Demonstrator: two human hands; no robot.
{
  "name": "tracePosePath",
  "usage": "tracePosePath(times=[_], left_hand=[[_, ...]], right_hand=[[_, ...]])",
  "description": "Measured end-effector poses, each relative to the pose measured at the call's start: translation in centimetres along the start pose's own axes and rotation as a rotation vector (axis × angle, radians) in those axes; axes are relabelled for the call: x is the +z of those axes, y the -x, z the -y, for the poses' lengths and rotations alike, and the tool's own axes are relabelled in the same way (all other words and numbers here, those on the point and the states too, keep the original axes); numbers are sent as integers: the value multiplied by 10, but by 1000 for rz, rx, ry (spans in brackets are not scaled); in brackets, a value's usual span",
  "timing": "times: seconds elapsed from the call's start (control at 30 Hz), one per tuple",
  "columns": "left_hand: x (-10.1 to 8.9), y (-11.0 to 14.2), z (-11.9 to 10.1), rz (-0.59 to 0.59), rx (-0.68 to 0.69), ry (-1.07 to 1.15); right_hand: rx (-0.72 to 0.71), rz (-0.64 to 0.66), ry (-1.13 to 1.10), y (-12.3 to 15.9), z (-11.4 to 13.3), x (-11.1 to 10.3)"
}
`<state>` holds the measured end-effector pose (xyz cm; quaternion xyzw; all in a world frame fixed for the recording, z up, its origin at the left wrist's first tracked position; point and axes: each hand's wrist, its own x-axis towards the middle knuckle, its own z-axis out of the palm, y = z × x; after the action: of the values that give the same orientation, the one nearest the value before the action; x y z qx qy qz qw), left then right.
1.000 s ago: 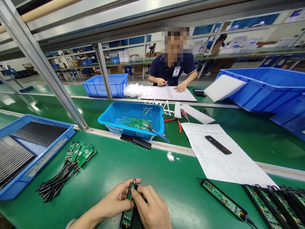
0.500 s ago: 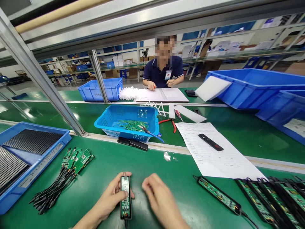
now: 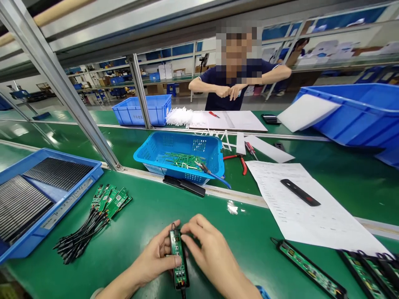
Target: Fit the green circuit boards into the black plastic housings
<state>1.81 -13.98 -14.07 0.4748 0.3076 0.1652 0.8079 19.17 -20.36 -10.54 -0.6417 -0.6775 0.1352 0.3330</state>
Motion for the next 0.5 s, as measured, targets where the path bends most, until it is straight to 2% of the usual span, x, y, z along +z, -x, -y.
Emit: tracePosePath(times=[0.07,0.13,0.37,0.5], left_hand=[[-1,-1,4,11,13,-24],[-1,-2,7,22,20,-43],[-2,-3,16,30,59,-65],[-3,-4,18,17,51,-65]], right_hand=[[-65,54,-15,2,14,4],[-128,65,69,2,19,7],[-299,8,288,0,15,14],[-472,-22,317,0,12,14]])
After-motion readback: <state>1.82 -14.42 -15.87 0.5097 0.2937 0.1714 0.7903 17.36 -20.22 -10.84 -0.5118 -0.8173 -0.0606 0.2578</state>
